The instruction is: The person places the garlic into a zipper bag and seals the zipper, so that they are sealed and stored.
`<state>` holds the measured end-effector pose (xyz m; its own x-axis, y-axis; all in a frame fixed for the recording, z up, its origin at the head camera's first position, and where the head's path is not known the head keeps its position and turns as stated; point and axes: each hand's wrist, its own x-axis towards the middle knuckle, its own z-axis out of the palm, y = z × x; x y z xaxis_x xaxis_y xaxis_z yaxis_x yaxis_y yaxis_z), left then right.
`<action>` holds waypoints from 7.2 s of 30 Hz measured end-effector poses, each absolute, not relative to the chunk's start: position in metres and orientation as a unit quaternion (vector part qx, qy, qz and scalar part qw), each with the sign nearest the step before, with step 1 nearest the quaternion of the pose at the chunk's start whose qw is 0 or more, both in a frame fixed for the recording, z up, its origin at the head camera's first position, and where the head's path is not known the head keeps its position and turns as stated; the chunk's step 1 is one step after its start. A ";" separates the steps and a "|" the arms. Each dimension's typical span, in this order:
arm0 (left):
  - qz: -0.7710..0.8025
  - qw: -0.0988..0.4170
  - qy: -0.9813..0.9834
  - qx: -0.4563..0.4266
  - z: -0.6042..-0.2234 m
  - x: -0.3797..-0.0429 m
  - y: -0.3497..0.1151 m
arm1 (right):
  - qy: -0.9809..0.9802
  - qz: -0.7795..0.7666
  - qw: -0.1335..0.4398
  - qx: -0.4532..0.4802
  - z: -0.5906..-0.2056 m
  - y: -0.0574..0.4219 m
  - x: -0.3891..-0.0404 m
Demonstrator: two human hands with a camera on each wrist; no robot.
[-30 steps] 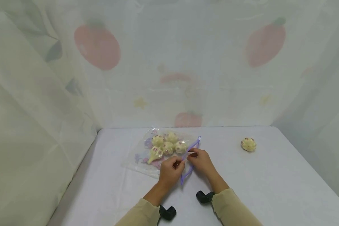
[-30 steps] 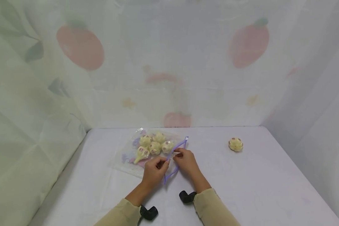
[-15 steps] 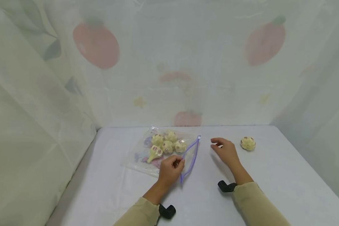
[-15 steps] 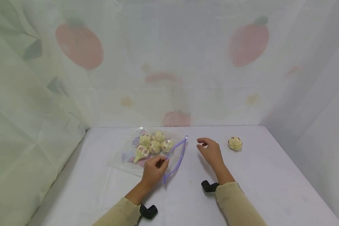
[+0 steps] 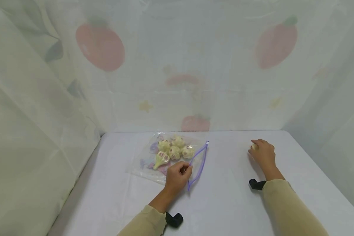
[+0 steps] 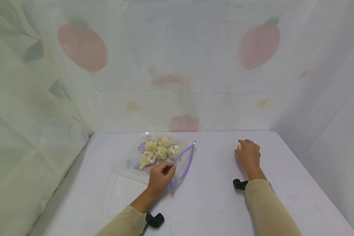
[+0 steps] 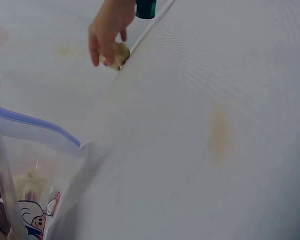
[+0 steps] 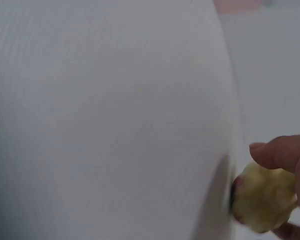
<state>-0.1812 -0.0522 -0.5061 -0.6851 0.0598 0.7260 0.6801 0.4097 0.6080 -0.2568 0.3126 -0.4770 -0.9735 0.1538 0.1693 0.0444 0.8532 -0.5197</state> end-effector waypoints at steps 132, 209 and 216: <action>-0.503 0.333 -0.760 -0.242 -0.492 -0.175 -0.047 | -0.882 0.472 -0.002 -0.006 -0.505 0.274 -0.209; -0.485 0.336 -0.764 -0.261 -0.512 -0.185 -0.051 | -0.849 0.440 0.058 0.285 -0.501 0.122 -0.206; -0.474 0.343 -0.766 -0.267 -0.513 -0.186 -0.051 | -0.856 0.474 0.058 0.199 -0.500 0.129 -0.206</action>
<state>-0.1855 -0.0510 -0.5130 -0.6225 0.0840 0.7781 0.7338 0.4083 0.5430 -0.2056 0.1288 -0.4996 -0.9137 -0.2865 0.2881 -0.3962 0.4715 -0.7878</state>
